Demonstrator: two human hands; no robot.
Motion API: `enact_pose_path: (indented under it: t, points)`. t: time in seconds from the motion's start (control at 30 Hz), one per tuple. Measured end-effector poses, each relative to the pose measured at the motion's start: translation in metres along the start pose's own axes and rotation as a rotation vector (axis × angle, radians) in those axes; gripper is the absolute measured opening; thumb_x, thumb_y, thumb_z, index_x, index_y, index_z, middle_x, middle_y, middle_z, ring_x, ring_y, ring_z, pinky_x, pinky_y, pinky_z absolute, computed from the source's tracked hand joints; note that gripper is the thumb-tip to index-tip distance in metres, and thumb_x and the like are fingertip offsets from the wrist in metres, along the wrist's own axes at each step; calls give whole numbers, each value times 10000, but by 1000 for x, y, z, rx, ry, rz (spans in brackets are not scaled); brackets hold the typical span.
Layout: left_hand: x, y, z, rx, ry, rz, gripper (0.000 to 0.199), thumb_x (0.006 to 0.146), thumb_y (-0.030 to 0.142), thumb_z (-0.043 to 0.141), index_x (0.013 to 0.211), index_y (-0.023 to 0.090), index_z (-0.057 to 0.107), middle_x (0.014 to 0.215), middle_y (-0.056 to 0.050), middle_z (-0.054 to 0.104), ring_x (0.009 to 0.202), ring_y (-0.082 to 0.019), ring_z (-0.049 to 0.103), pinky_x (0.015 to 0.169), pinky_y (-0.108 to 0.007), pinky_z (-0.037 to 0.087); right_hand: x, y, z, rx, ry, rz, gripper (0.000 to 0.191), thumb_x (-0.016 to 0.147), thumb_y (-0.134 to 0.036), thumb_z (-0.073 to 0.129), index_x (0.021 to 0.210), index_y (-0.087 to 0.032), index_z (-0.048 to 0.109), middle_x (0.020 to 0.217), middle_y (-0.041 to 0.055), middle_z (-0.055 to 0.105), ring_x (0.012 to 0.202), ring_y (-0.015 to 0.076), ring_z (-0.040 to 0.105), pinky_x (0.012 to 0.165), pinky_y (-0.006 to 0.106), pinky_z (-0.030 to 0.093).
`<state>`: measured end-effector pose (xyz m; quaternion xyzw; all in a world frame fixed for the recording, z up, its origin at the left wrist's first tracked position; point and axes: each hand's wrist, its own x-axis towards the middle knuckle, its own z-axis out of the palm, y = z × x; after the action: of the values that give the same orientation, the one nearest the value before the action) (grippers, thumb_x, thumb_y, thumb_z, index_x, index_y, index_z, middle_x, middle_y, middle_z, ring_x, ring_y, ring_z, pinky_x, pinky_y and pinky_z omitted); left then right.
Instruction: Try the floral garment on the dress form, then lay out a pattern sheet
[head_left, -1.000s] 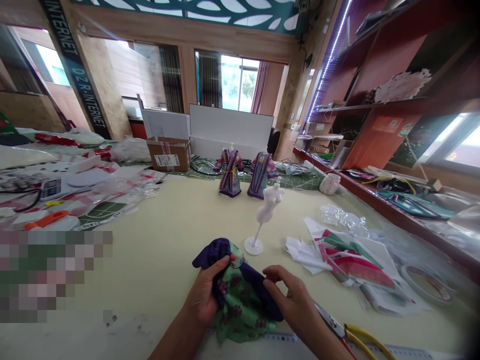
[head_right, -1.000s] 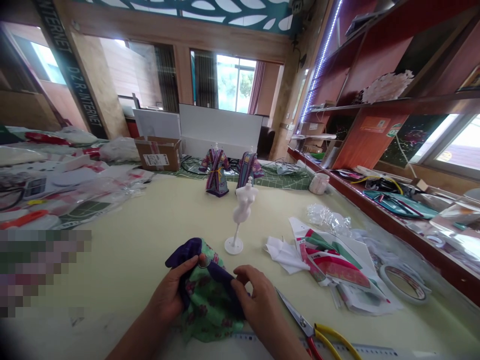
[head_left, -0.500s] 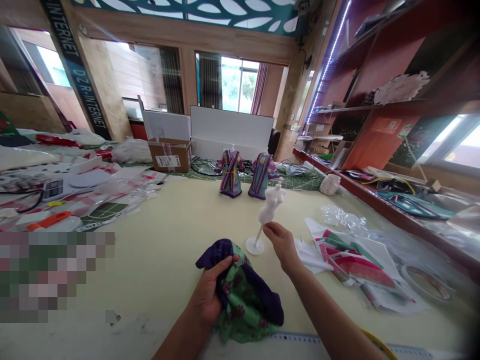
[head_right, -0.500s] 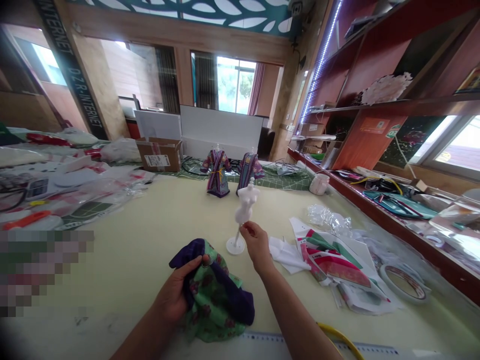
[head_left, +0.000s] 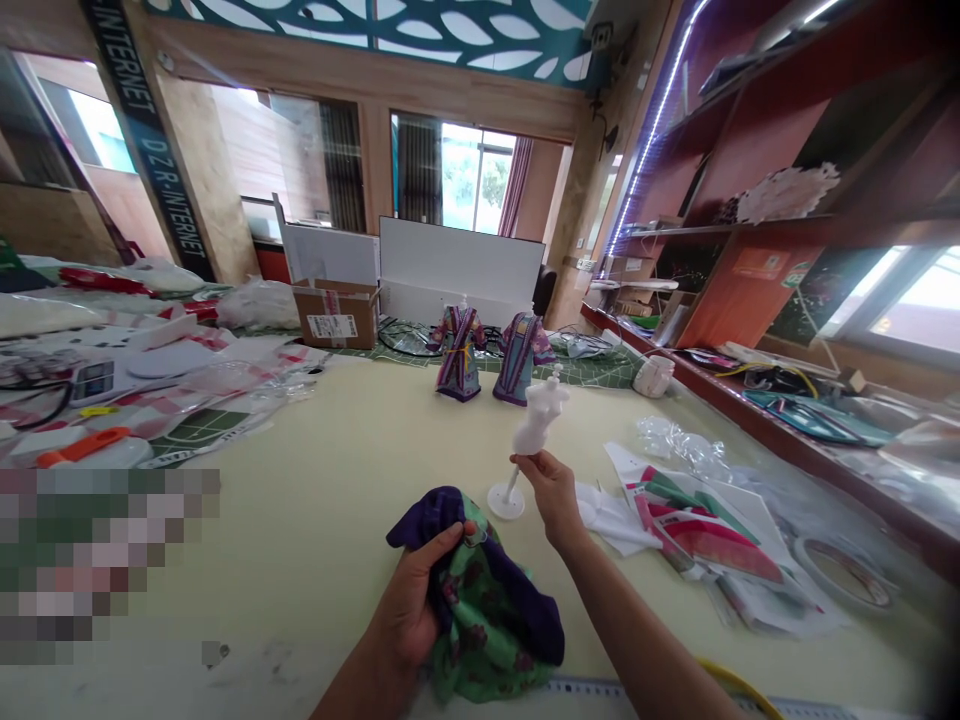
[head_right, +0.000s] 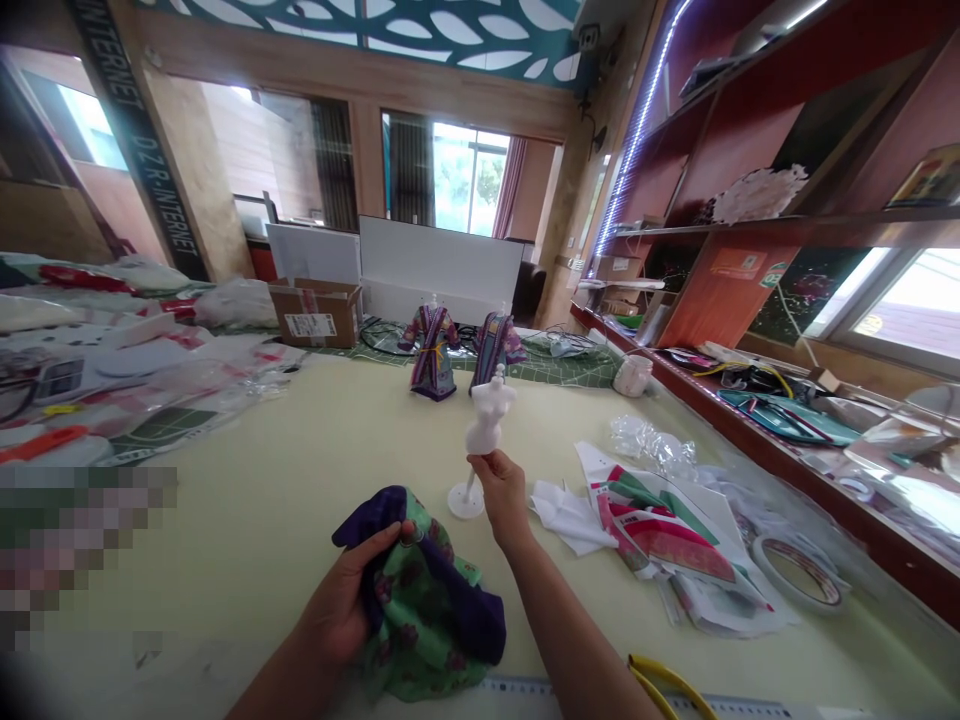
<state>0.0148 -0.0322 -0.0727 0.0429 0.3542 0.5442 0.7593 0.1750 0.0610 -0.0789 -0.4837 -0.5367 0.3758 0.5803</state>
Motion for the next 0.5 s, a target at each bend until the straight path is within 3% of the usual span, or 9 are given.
enact_pose_path:
  t: [0.5]
  points:
    - [-3,0,2,1,10,-7,100,686,108,667,782,90,647,727,-70,690,793,-249,658,697,-323,550,-1,-6,-12,-10,-188,-4,335,753,-489,550,853,-190,663,890,53,663,988,222,530,917,368,340]
